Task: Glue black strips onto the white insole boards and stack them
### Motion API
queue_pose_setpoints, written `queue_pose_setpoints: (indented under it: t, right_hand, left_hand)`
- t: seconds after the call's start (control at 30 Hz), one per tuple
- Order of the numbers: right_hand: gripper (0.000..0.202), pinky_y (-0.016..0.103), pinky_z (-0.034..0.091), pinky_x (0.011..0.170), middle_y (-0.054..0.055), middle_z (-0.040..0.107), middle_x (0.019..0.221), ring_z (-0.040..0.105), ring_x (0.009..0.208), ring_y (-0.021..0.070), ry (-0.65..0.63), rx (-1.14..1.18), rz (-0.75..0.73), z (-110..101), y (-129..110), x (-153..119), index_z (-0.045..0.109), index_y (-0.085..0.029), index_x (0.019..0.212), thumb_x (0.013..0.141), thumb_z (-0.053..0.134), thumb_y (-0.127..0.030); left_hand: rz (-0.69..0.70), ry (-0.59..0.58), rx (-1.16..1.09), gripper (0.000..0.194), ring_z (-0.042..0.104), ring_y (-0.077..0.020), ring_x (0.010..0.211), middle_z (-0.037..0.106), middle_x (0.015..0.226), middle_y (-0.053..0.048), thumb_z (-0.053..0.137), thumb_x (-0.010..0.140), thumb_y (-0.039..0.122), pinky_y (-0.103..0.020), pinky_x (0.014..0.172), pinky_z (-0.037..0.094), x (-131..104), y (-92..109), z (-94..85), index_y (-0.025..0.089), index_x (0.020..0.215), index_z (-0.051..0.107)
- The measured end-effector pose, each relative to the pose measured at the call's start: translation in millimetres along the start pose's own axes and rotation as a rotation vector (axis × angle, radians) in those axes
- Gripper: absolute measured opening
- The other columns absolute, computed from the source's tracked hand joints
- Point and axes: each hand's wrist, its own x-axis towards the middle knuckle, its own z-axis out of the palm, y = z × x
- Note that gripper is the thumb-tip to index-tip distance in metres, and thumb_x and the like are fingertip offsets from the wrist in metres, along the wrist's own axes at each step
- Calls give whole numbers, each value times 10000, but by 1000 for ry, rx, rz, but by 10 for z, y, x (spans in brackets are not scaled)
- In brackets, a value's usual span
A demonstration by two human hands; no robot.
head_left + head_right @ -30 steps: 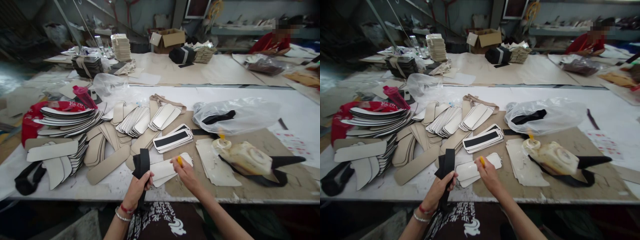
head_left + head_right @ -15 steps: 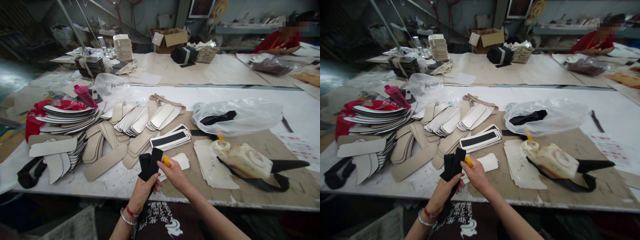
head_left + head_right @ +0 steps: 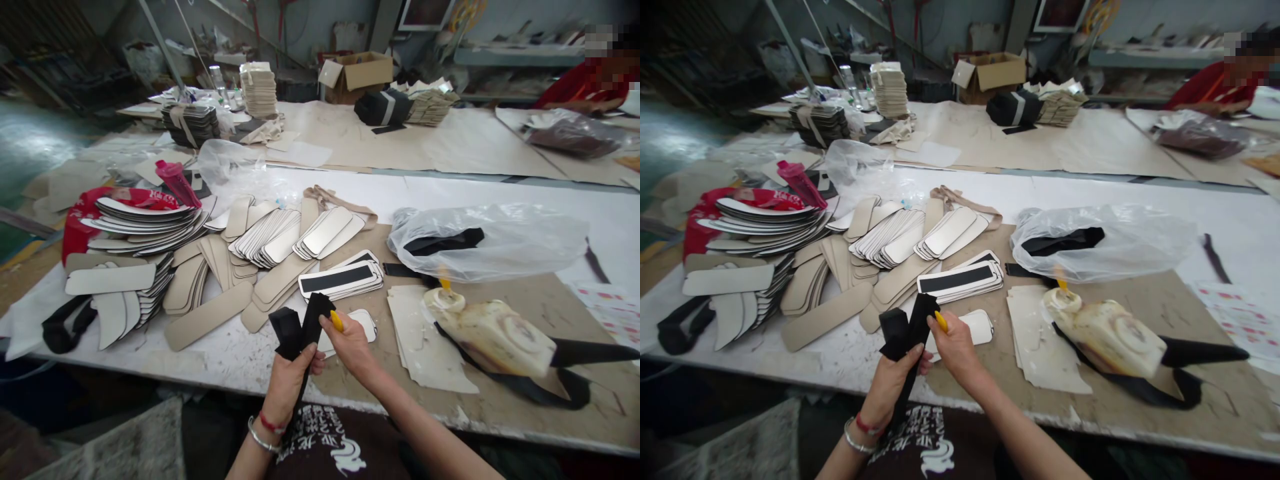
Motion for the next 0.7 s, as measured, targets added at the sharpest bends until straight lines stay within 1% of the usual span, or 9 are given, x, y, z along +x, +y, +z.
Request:
queue_pose_setpoints:
  t: [0.07,0.17,0.3,0.47,0.53,0.6,0.7]
  right_hand:
    - [370,239,321,491,-27,438,496,405,485,107,-13,-17,31,-17,23,15,447,-191,546,798,446,-463]
    - [397,230,342,454,-14,502,461,435,423,99,-74,16,114,-32,41,46,492,-181,536,789,456,-485]
    - [369,213,364,407,-2,556,481,470,393,96,-123,122,220,-25,29,104,512,-166,576,744,513,-495]
    - [358,214,403,408,10,579,487,511,404,108,-138,172,218,6,18,143,515,-162,592,718,547,-496]
    - [359,217,416,419,24,599,502,540,424,119,-156,158,215,11,23,147,513,-164,594,728,533,-497]
    - [358,218,419,423,34,615,517,552,433,124,-187,138,220,2,26,154,512,-164,596,736,518,-495]
    - [353,214,401,408,26,609,512,518,409,110,-245,124,205,-28,22,182,509,-169,589,739,511,-488]
  left_hand:
    - [-4,15,-7,383,613,-176,602,673,682,-89,688,666,397,-288,595,496,-1,-27,14,75,862,623]
    - [7,46,0,377,612,-174,604,673,665,-88,692,656,409,-286,606,501,7,-69,38,75,823,646]
    - [36,158,17,379,603,-174,578,663,632,-83,704,632,424,-293,592,500,27,-136,70,73,769,662]
    - [48,260,1,378,612,-182,598,663,647,-80,695,643,430,-297,610,500,22,-169,98,80,782,667]
    - [41,256,-15,384,613,-181,600,666,658,-81,688,656,428,-295,611,501,8,-155,103,79,814,664]
    - [46,222,-43,382,612,-179,603,666,660,-79,674,676,423,-291,618,501,-9,-134,104,79,842,656]
    - [58,197,-62,395,613,-182,597,665,659,-74,649,701,430,-292,608,507,-39,-106,96,81,887,644]
